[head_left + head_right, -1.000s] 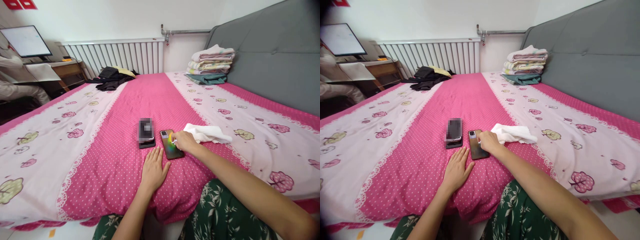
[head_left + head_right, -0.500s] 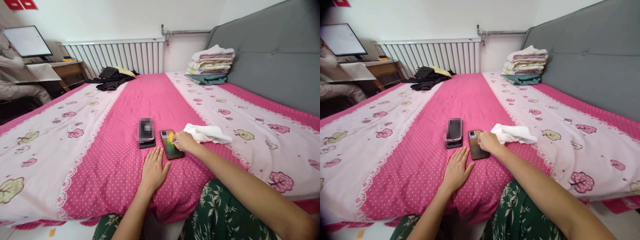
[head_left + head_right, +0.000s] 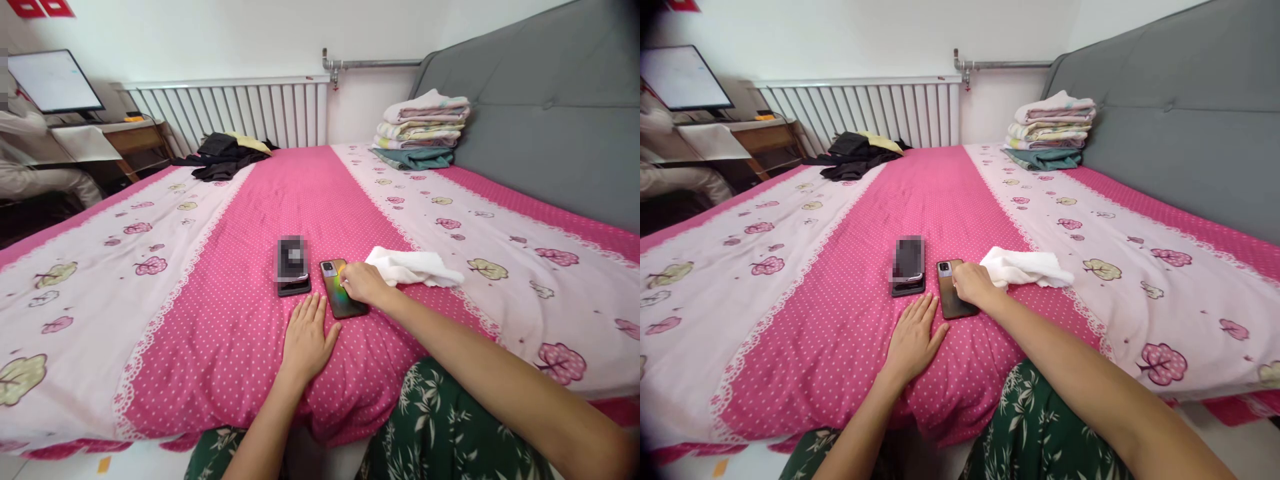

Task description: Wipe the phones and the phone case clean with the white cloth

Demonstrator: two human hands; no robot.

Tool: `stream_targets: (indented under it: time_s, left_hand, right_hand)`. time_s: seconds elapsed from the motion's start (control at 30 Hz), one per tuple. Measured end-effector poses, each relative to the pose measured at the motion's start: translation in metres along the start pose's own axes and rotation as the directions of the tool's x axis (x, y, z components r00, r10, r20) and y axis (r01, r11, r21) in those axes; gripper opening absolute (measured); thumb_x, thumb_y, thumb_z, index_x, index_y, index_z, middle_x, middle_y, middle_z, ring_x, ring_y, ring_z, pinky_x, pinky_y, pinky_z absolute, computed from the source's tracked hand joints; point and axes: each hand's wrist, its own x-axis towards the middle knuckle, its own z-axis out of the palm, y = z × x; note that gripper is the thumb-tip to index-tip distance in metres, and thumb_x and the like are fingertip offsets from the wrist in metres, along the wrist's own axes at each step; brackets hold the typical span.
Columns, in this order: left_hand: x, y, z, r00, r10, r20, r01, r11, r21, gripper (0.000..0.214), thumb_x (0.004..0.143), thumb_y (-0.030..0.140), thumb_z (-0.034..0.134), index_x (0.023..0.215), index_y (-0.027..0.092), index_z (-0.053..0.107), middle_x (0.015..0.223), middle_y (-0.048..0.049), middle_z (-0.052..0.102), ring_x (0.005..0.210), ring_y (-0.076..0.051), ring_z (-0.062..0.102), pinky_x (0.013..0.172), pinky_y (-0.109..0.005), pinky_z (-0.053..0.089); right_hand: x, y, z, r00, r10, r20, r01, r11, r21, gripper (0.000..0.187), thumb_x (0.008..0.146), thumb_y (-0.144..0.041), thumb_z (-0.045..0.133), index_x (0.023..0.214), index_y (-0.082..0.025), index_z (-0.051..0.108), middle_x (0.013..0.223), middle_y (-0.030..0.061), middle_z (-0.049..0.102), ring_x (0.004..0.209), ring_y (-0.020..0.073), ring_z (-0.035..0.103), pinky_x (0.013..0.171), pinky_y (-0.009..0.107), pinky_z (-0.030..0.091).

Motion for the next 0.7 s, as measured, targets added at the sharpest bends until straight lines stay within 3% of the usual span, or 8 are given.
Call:
stream_targets:
  time_s: [0.33, 0.57, 0.7]
  left_hand:
    - [0.000, 0.000, 0.000, 1.000, -0.001, 0.001, 0.001, 1.000, 0.002, 0.061, 0.091, 0.049, 0.030, 0.137, 0.009, 0.038, 0.143, -0.0113, 0.037, 0.133, -0.024, 0.032, 0.110, -0.043, 0.027]
    - [-0.001, -0.001, 0.002, 1.000, 0.005, -0.016, -0.005, 1.000, 0.003, 0.060, 0.090, 0.049, 0.031, 0.136, 0.010, 0.039, 0.143, -0.0110, 0.038, 0.132, -0.025, 0.034, 0.109, -0.043, 0.028]
    - [-0.001, -0.001, 0.002, 1.000, 0.005, -0.019, -0.005, 1.000, 0.001, 0.060, 0.091, 0.049, 0.030, 0.135, 0.010, 0.040, 0.142, -0.0110, 0.038, 0.132, -0.025, 0.034, 0.109, -0.043, 0.028]
  right_hand:
    - [0.003, -0.006, 0.002, 1.000, -0.016, -0.025, 0.015, 0.999, -0.046, 0.030, 0.085, -0.023, 0.042, 0.093, -0.014, 0.069, 0.095, 0.0154, 0.069, 0.089, 0.0250, 0.064, 0.074, 0.030, 0.047]
    - [-0.001, -0.002, -0.007, 0.998, -0.043, 0.035, 0.044, 0.998, -0.035, 0.021, 0.079, -0.021, 0.052, 0.085, -0.022, 0.072, 0.088, 0.0091, 0.071, 0.086, 0.0225, 0.066, 0.073, 0.027, 0.047]
    - [-0.004, 0.000, -0.009, 0.998, -0.042, 0.054, 0.045, 0.998, -0.040, 0.021, 0.077, -0.019, 0.053, 0.085, -0.021, 0.072, 0.086, 0.0103, 0.071, 0.084, 0.0241, 0.066, 0.072, 0.029, 0.047]
